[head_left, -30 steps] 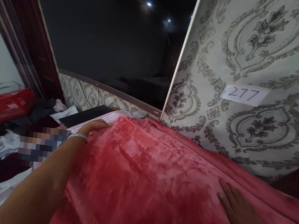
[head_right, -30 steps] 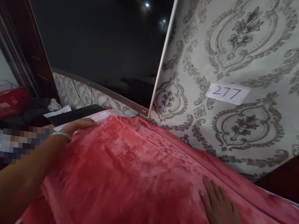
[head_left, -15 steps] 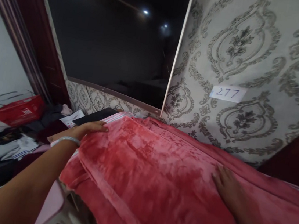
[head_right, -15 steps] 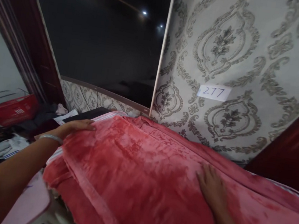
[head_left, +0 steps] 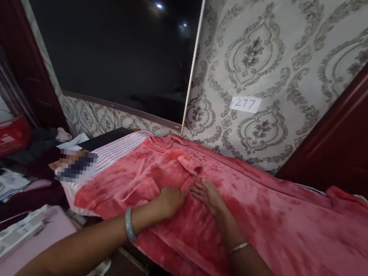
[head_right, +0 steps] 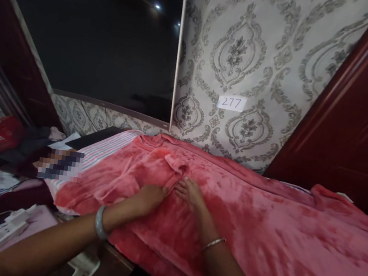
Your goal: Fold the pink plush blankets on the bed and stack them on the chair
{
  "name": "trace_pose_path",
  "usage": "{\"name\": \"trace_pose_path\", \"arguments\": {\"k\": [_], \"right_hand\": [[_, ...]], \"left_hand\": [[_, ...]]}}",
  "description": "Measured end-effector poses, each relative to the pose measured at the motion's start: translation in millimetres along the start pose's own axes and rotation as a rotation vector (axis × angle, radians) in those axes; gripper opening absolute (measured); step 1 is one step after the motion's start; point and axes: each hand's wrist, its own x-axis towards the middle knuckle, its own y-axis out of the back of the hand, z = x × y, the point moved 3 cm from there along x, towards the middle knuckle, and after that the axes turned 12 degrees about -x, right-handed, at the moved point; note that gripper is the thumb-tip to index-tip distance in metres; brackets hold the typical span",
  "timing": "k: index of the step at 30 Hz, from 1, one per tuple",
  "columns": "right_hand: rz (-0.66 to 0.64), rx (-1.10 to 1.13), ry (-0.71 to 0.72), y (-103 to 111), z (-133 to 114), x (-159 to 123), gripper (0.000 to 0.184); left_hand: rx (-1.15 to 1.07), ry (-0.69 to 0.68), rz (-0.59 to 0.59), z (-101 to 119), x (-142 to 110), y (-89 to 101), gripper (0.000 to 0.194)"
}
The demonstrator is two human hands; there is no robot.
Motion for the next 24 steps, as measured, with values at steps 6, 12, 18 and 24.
{"name": "trace_pose_path", "arguments": {"k": [6, 12, 18, 24], "right_hand": [[0.116, -0.16, 0.023, -7.3, -13.5, 11.2, 0.056], [0.229, -0.362, 0.081, -15.5, -22.3, 38.2, 0.084], [0.439, -0.582, 0.352, -24.0, -19.5, 74.8, 0.082], [0.481, -0.513, 0.501, -6.1, -53.6, 94.2, 0.077]], "left_hand": [[0.169, 0.109, 0.003, 3.1, -49.9, 5.4, 0.051], [0.23, 0.176, 0.02, -13.8, -94.4, 20.8, 0.048], [0.147, 0.184, 0.044, -32.9, -111.6, 26.6, 0.04], [0.002, -0.096, 0.25, -10.9, -97.2, 31.3, 0.047]]}}
